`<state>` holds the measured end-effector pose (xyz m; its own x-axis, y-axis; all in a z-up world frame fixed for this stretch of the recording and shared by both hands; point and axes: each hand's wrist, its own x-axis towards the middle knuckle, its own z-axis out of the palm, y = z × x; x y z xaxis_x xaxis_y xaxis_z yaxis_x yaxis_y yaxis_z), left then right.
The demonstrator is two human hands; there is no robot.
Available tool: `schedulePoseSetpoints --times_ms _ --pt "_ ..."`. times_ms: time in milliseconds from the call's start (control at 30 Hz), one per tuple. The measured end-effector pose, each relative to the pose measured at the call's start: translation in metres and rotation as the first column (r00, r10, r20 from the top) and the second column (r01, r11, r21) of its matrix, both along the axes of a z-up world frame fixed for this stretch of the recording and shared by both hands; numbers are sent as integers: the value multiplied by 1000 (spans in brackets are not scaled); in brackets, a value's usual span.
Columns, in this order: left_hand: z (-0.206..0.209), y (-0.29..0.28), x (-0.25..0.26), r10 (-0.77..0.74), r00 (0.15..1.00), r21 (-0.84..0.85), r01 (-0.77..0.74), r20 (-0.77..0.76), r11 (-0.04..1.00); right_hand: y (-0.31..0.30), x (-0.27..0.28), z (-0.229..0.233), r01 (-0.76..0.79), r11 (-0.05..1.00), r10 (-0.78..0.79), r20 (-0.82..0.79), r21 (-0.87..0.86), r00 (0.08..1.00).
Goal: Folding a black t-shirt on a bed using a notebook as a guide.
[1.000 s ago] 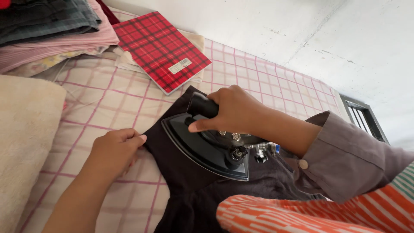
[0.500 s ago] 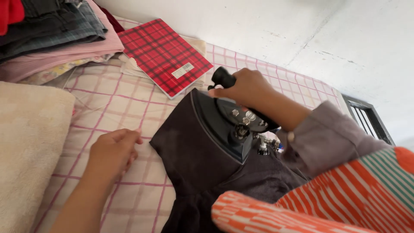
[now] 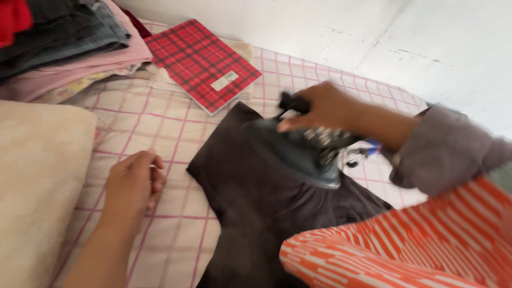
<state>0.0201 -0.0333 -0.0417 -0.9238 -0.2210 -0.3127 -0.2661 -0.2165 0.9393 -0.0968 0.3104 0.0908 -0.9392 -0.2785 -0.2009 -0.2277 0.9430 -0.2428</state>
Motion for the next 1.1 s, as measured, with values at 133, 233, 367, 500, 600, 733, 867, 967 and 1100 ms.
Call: schedulePoseSetpoints --times_ms 133,233,367,500,600,733,867,967,1100 --pt "-7 7 21 -35 997 -139 44 62 989 85 -62 -2 203 979 -202 -31 4 979" --pt "15 30 52 -196 919 -207 277 342 938 166 -107 -22 242 956 -208 -201 166 957" --pt "32 59 79 -289 890 -378 419 353 826 186 -89 -44 305 895 -29 -639 326 768" --pt "43 76 86 -339 899 -748 423 276 512 169 -5 -96 159 953 -32 -437 258 899" --pt "61 70 93 -454 730 -626 677 510 387 164 91 -116 332 923 -358 114 197 927" --pt "44 46 99 -609 414 -498 866 677 35 180 180 -115 534 836 -545 63 128 836" --pt "0 22 83 -763 438 -269 898 475 348 209 214 -96 640 751 -630 115 -161 768" --pt "14 17 43 -724 601 -28 776 339 630 213 223 -38 681 600 -698 142 -419 702" --pt "133 34 -40 -593 801 -156 598 83 786 187 225 65 681 220 -823 242 -699 514"
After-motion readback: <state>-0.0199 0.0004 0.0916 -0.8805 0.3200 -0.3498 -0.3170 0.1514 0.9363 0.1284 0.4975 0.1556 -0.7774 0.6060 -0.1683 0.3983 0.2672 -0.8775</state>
